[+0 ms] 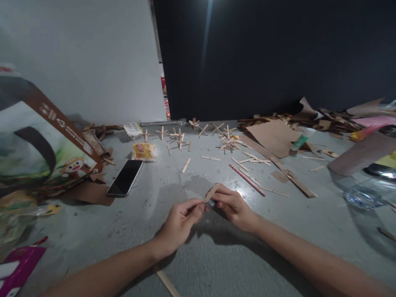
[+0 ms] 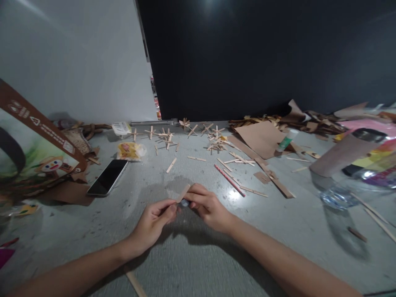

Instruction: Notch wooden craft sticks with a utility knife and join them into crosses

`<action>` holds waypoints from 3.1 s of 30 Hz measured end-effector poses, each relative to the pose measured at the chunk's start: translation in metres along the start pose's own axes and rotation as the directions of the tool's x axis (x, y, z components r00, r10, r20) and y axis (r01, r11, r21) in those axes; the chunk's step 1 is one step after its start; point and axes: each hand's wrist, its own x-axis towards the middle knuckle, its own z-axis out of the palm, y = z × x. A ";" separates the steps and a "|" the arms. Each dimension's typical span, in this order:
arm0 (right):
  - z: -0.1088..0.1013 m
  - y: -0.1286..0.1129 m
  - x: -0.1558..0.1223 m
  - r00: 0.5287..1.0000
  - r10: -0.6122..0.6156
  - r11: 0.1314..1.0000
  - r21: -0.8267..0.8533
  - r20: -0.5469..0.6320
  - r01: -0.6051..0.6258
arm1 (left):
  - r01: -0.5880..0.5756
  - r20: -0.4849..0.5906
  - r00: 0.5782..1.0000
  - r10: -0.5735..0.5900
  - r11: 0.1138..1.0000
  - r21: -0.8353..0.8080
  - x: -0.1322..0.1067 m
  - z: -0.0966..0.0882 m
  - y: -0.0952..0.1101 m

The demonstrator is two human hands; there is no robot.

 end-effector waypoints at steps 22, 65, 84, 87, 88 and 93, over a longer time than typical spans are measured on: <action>0.002 0.000 -0.001 1.000 -0.026 1.000 -0.009 -0.013 0.025 | 0.012 0.036 0.999 -0.011 1.000 -0.009 0.002 0.000 -0.008; -0.001 -0.001 0.001 0.998 -0.048 0.999 -0.012 0.026 0.049 | -0.034 0.053 0.998 0.030 0.998 0.061 0.001 0.000 -0.005; 0.002 0.005 -0.003 0.998 -0.057 0.997 -0.044 -0.005 0.057 | -0.005 0.037 0.999 0.005 1.000 -0.002 -0.002 0.000 -0.010; 0.002 0.007 -0.003 0.998 -0.062 0.996 -0.057 0.001 0.062 | 0.002 0.044 0.999 -0.001 1.000 -0.004 -0.001 0.000 -0.007; 0.002 0.008 -0.003 0.998 -0.060 0.996 -0.059 0.001 0.059 | 0.002 0.047 0.999 -0.001 1.000 -0.010 0.000 0.001 -0.007; 0.003 0.005 -0.003 0.998 -0.061 0.997 -0.049 0.000 0.061 | 0.026 0.062 0.998 -0.023 0.999 -0.045 0.002 0.002 -0.007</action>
